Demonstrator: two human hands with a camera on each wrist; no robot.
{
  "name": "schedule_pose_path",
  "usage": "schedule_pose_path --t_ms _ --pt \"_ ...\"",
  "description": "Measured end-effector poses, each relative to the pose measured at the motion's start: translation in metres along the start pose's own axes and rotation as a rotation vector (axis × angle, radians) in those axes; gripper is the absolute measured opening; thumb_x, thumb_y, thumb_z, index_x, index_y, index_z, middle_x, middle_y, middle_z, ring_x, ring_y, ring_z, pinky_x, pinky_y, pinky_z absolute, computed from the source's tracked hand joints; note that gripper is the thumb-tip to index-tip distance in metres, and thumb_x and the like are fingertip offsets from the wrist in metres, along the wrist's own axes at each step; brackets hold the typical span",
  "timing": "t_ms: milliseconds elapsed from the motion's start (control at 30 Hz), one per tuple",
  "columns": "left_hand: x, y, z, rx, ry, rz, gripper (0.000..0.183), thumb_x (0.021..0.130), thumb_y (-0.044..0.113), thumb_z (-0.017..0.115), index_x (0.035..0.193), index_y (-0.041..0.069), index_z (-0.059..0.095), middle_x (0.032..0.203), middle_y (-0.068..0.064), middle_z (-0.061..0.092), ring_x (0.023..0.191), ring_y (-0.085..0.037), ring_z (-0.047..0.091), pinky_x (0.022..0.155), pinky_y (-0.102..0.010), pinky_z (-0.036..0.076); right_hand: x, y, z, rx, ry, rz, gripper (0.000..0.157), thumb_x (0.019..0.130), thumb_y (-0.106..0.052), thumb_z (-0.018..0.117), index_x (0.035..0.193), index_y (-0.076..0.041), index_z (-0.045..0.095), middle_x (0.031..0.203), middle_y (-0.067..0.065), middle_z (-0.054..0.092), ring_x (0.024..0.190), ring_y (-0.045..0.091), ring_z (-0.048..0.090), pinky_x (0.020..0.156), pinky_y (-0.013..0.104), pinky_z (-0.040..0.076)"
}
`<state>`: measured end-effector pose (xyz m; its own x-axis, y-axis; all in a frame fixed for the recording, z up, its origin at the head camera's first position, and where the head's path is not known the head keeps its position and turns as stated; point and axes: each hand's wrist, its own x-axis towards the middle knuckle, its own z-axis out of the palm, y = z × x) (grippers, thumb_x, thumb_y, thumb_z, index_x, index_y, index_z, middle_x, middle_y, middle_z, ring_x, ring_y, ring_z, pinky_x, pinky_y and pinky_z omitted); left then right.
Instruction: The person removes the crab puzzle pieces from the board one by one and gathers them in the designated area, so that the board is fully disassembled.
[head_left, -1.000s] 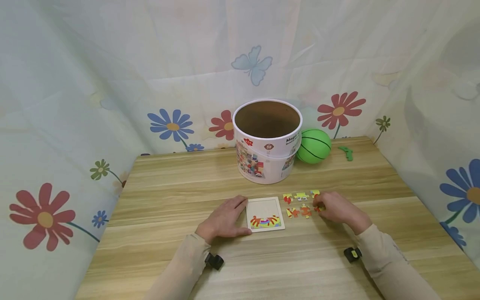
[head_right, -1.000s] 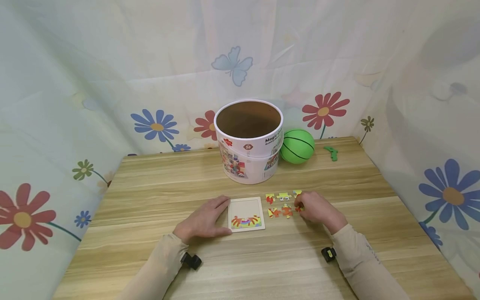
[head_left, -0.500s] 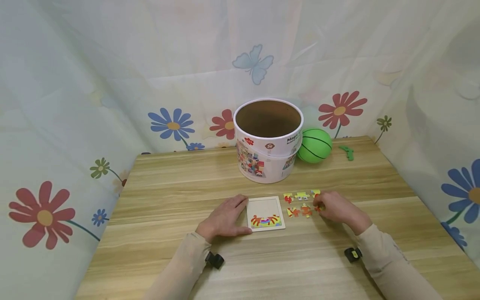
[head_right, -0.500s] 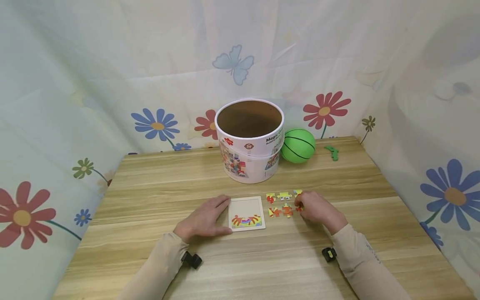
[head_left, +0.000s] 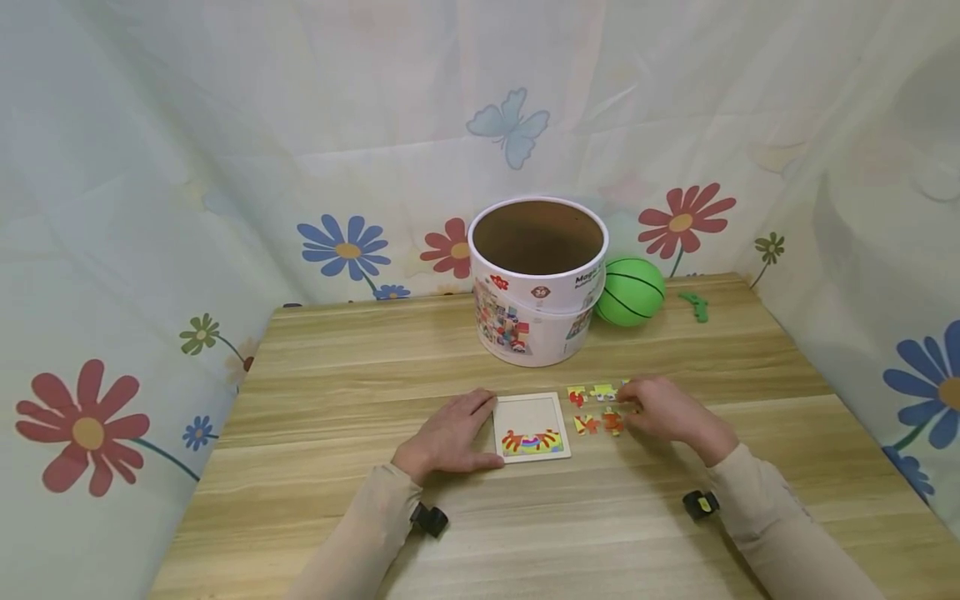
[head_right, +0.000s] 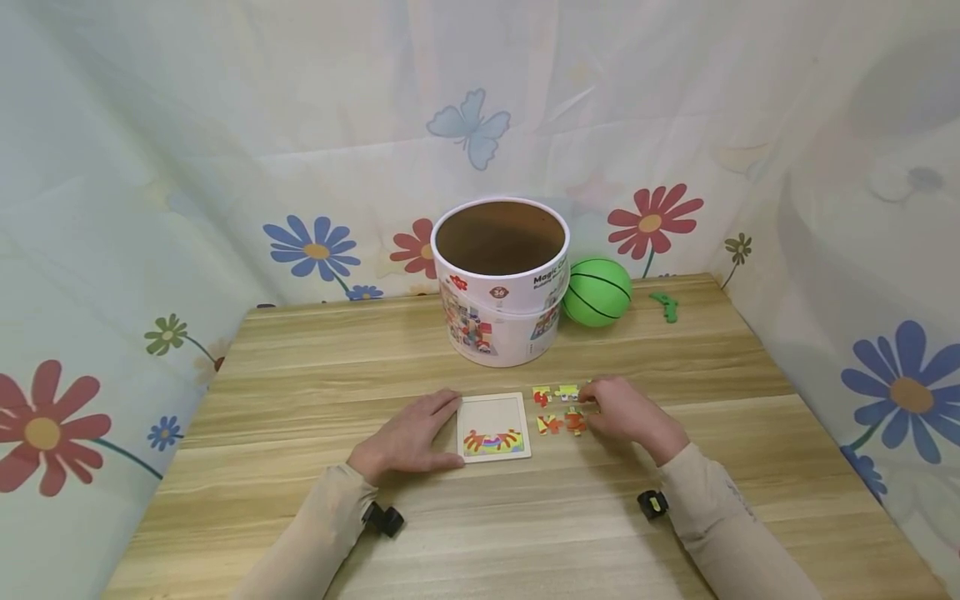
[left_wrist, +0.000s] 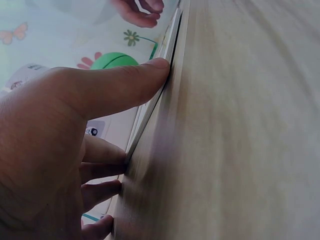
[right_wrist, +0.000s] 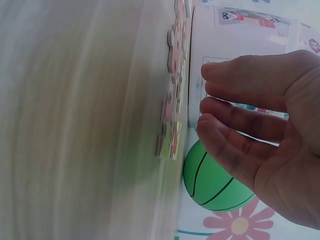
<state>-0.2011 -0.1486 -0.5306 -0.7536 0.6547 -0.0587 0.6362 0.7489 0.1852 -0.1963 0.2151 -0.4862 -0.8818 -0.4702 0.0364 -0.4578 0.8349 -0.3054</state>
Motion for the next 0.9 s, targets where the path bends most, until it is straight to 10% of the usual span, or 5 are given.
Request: schedule_pose_path --t_ms 900 --pt "0.000 0.001 -0.001 -0.014 -0.012 -0.006 0.099 0.081 0.069 0.061 0.151 0.004 0.033 0.156 -0.010 0.030 0.145 -0.026 0.027 0.120 -0.043 0.024 0.031 -0.040 0.017 0.023 0.023 -0.146 0.019 0.080 -0.012 0.075 0.097 -0.006 0.074 0.093 0.004 0.070 0.087 0.019 0.065 0.080 0.038 0.056"
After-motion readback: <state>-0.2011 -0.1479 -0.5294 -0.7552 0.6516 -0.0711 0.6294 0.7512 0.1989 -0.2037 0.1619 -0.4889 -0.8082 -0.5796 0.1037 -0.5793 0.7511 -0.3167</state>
